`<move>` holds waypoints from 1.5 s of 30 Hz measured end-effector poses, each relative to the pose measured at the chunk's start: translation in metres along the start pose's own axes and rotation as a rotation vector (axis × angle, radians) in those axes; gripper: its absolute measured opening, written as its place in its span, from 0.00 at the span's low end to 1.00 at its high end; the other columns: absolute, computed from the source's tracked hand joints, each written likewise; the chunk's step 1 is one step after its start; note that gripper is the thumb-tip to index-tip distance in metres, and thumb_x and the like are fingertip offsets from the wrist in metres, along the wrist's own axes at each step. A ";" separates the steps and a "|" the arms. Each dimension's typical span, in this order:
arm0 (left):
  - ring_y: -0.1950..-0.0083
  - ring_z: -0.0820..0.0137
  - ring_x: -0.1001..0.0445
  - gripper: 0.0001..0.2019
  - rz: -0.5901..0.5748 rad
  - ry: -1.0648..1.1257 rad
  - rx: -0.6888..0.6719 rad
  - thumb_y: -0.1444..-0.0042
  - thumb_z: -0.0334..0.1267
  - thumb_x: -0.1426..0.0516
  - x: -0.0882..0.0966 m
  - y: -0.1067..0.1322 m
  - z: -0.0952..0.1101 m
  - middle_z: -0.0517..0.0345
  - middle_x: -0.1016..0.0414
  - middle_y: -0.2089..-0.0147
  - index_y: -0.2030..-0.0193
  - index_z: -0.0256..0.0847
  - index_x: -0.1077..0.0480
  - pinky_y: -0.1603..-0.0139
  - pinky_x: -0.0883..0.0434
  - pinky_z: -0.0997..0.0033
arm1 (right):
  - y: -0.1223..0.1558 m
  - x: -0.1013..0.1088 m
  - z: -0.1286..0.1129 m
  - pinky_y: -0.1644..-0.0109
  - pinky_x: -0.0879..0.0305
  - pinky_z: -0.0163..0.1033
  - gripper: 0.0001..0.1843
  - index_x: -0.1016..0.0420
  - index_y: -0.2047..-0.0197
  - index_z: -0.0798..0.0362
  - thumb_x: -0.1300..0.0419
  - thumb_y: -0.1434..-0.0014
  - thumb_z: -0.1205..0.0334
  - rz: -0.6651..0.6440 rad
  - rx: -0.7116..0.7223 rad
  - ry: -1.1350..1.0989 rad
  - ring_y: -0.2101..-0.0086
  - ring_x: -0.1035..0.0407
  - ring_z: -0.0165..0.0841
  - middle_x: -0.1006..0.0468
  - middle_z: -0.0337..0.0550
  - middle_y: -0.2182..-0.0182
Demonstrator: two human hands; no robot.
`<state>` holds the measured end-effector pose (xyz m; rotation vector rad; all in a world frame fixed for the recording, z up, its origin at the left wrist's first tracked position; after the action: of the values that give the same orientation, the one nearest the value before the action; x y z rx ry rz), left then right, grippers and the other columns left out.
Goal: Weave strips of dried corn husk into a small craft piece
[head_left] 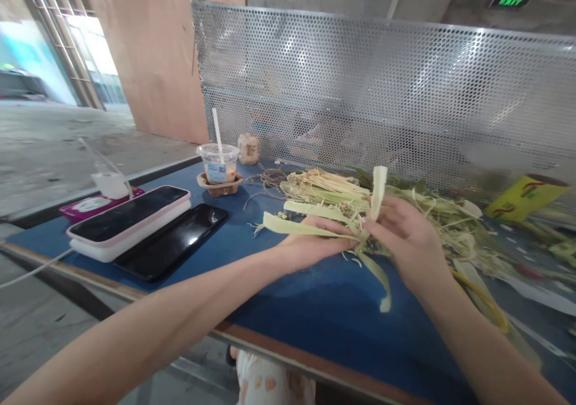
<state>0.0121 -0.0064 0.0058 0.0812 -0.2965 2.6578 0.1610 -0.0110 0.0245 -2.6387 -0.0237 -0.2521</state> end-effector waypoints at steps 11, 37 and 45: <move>0.79 0.82 0.40 0.06 0.009 0.370 0.036 0.58 0.35 0.39 -0.002 -0.004 -0.003 0.63 0.35 0.81 0.77 0.32 0.29 0.77 0.45 0.77 | -0.001 -0.003 -0.007 0.66 0.31 0.37 0.28 0.39 0.55 0.49 0.33 0.59 0.62 -0.108 -0.072 -0.059 0.69 0.30 0.32 0.28 0.38 0.70; 0.79 0.82 0.37 0.07 -0.067 0.553 0.043 0.58 0.31 0.38 -0.005 -0.002 0.003 0.58 0.30 0.75 0.71 0.31 0.29 0.76 0.40 0.77 | 0.004 -0.004 -0.012 0.78 0.34 0.34 0.10 0.37 0.70 0.50 0.38 0.52 0.59 -0.037 0.004 0.013 0.80 0.34 0.27 0.31 0.35 0.75; 0.80 0.81 0.35 0.04 -0.066 0.384 0.015 0.55 0.30 0.41 -0.002 -0.003 -0.001 0.60 0.29 0.75 0.72 0.31 0.30 0.76 0.37 0.77 | 0.008 -0.007 -0.012 0.74 0.32 0.32 0.08 0.37 0.70 0.51 0.40 0.51 0.63 0.013 0.096 0.189 0.75 0.31 0.28 0.30 0.37 0.74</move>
<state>0.0155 -0.0042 0.0052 -0.4028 -0.1439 2.5413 0.1522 -0.0238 0.0300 -2.5081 0.0430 -0.4818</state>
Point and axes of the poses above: each hand's wrist, its own y-axis away from the middle knuckle, its own x-axis out of the back of the hand, z = x × y, the point moved 2 cm from there along -y, towards the middle knuckle
